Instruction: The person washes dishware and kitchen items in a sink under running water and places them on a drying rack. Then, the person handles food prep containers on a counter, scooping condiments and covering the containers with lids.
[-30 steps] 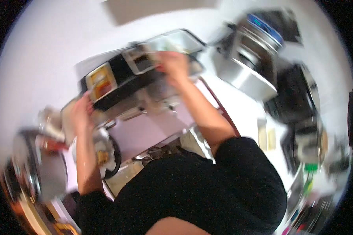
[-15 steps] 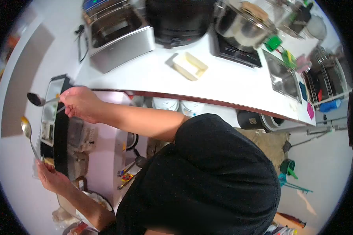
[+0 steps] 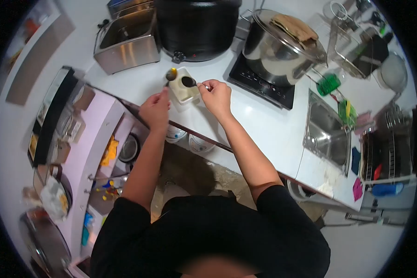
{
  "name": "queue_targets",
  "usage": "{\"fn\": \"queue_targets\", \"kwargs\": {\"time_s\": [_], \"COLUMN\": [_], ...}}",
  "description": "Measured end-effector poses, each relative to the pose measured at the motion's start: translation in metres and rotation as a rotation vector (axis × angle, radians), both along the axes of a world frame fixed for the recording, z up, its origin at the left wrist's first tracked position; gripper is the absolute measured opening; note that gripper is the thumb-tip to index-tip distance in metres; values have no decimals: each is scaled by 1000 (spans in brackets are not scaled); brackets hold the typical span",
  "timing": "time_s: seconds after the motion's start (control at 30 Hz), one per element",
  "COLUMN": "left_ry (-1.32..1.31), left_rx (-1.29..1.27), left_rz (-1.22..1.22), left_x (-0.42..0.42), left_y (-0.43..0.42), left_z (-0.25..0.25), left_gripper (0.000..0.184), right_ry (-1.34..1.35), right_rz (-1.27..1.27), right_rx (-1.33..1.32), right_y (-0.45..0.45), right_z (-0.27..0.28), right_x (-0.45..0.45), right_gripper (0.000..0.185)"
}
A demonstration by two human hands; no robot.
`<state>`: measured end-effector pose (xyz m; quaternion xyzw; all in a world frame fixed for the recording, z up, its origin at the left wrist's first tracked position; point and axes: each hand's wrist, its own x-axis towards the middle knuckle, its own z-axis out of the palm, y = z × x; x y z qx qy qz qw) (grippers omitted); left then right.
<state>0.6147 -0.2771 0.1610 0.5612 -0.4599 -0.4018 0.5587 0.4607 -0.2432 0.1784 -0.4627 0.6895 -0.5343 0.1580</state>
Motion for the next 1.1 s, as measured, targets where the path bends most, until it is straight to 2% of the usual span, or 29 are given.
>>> {"fn": "queue_targets", "kwargs": {"time_s": [0.07, 0.1, 0.13, 0.17, 0.2, 0.23, 0.27, 0.33, 0.37, 0.43, 0.47, 0.5, 0.53, 0.57, 0.6, 0.63, 0.67, 0.77, 0.8, 0.87, 0.9, 0.93, 1.0, 1.03, 1.1], "left_ry": [-287, -420, -336, -392, -419, -343, -207, -242, -255, -241, -23, -255, -260, -107, -196, -217, -110, -29, -61, -68, -54, -53, -147, -128, -161], "left_rx": [26, -33, 0, -8, -108, -88, -19, -28, -66, -67, 1, 87, 32, 142, 207, 225, 302, 314, 398, 459, 494, 503, 560, 561, 575], "left_rz": [-47, -35, -72, -145, -165, -195, -230, -170, -177, -204, -183, -211, -243, -344, -303, -309, -364, -408, -370, -380, -363, -366, -399, -451, -457], "left_x": [-17, -23, -27, -29, -33, -34, -33, -16, -10, 6, 14, 29, 40, 59, 67, 83, 106, 166, 178, 195, 202, 204, 206, 205, 193], "left_y": [3, -5, -4, -10, -18, -28, -12, -6, -4, 16, 24, 29, 29, 28, 36, 37, 33, 37, 37, 50, 59, 63, 68, 68, 69], "left_z": [-4, -21, -23, -34, -49, -66, -42, -31, -33, -29, -43, -43, -59, -75, -65, -79, -101, -150, -160, -166, -168, -169, -171, -176, -187], "left_gripper": [30, 30, 32, 35, 37, 37, 38, 35, 28, 21, 19, 15, 14, 16, 22, 27, 26, 21, 20, 19, 19, 19, 19, 18, 18], "right_ry": [204, 256, 204, 148, 273, 312, 249, 363, 363, 547, 533, 569, 559, 519, 436, 402, 342, 346, 336, 68, -17, -54, -55, 28, 79], "right_rz": [65, 147, 160, 259, 240, 227, 151, 57, 64, 101, 118, 234, 284, 292, 189, 163, 238, 155, 104, 265, 247, 226, 204, 135, -82], "right_rx": [57, -34, -44, -37, -12, 1, -8, 120, 120, 471, 593, 679, 716, 628, 576, 623, 635, 718, 745, 699, 675, 687, 746, 916, 928], "right_y": [-9, -19, -25, -26, -26, -28, -32, -31, -36, -52, -71, -84, -88, -97, -104, -95, -92, -49, -40, 12, 43, 69, 122, 145, 189], "right_z": [-11, -24, -27, -26, -24, -26, -30, -15, -12, -3, -18, -22, -24, -45, -60, -49, -49, -14, -10, 2, 5, 15, 25, 47, 58], "right_x": [-5, -9, -6, -8, -9, -12, -14, -10, -5, 5, 7, 13, 17, 14, 20, 24, 23, 16, -5, -50, -72, -99, -167, -195, -266], "right_gripper": [21, 21, 23, 25, 27, 29, 31, 55, 55, 93, 118, 118, 117, 105, 112, 116, 112, 100, 100, 78, 63, 60, 59, 53, 52]}}
